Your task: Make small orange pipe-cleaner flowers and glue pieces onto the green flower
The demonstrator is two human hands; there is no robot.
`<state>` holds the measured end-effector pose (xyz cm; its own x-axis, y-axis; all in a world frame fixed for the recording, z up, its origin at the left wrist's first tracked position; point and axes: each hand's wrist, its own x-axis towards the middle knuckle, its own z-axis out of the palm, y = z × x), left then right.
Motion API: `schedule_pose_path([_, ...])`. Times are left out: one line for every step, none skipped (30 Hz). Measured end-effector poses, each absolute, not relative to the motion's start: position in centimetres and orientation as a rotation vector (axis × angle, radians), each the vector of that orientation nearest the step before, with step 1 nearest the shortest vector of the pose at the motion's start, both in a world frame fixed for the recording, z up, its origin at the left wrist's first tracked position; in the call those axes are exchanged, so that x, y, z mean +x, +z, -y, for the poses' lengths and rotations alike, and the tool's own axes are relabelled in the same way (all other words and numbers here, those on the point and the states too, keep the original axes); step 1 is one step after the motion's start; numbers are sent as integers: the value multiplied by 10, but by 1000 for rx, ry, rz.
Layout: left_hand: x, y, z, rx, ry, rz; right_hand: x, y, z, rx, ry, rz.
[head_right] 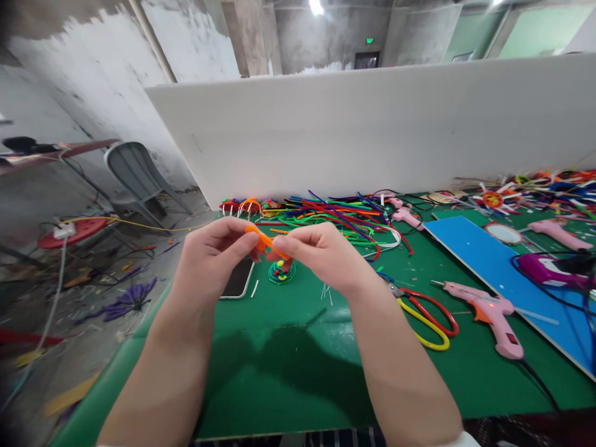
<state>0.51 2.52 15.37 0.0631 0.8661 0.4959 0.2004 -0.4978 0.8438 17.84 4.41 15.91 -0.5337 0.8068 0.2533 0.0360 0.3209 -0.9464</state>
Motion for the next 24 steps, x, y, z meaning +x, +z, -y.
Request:
schedule_pose_path([5, 154, -25, 1771, 1461, -1060, 179, 159, -44, -747, 1280, 1818])
schedule_pose_path([5, 154, -25, 1775, 1454, -1053, 179, 159, -45, -752, 1264, 1815])
schedule_pose_path([4, 154, -25, 1778, 1447, -1044, 179, 159, -45, -764, 1238, 1814])
schedule_pose_path([4, 154, -25, 1779, 1439, -1040, 179, 159, -44, -776, 1208, 1815])
schedule_pose_path([5, 154, -25, 1778, 1432, -1040, 178, 158, -44, -788, 1179, 1817])
schedule_pose_path([5, 154, -25, 1777, 1426, -1044, 178, 158, -44, -796, 1155, 1813])
schedule_pose_path([5, 155, -24, 1776, 1419, -1050, 177, 158, -43, -800, 1131, 1796])
schedule_pose_path([5, 155, -24, 1775, 1413, -1057, 176, 158, -42, -805, 1106, 1772])
schedule_pose_path([5, 155, -24, 1777, 1405, -1063, 176, 158, -41, -813, 1077, 1748])
schedule_pose_path([5, 155, -23, 1781, 1397, -1067, 175, 158, -40, -827, 1048, 1729])
schedule_pose_path([5, 156, -23, 1787, 1390, -1071, 175, 158, -39, -843, 1021, 1720])
schedule_pose_path([5, 156, -22, 1796, 1379, -1076, 175, 159, -38, -858, 1000, 1728])
schedule_pose_path([5, 157, -22, 1809, 1365, -1085, 175, 160, -37, -869, 984, 1753])
schedule_pose_path([4, 157, -21, 1823, 1351, -1096, 176, 161, -36, -876, 976, 1791])
schedule_pose_path([4, 158, -20, 1838, 1333, -1108, 176, 162, -35, -876, 975, 1828])
schedule_pose_path([4, 159, -20, 1852, 1316, -1118, 177, 163, -35, -873, 982, 1858])
schedule_pose_path([3, 159, -19, 1865, 1301, -1126, 178, 163, -35, -868, 1000, 1877])
schedule_pose_path([3, 160, -18, 1876, 1290, -1132, 178, 164, -36, -865, 1027, 1885])
schedule_pose_path([3, 160, -18, 1885, 1283, -1138, 179, 164, -36, -858, 1061, 1886])
schedule_pose_path([3, 160, -17, 1892, 1278, -1143, 179, 164, -37, -851, 1098, 1884])
schedule_pose_path([2, 161, -17, 1900, 1273, -1147, 179, 164, -38, -844, 1133, 1879])
schedule_pose_path([2, 161, -16, 1907, 1268, -1151, 179, 163, -39, -838, 1161, 1873])
schedule_pose_path([3, 160, -16, 1913, 1262, -1156, 179, 163, -40, -835, 1182, 1865])
schedule_pose_path([3, 160, -16, 1918, 1257, -1160, 179, 162, -40, -837, 1197, 1858])
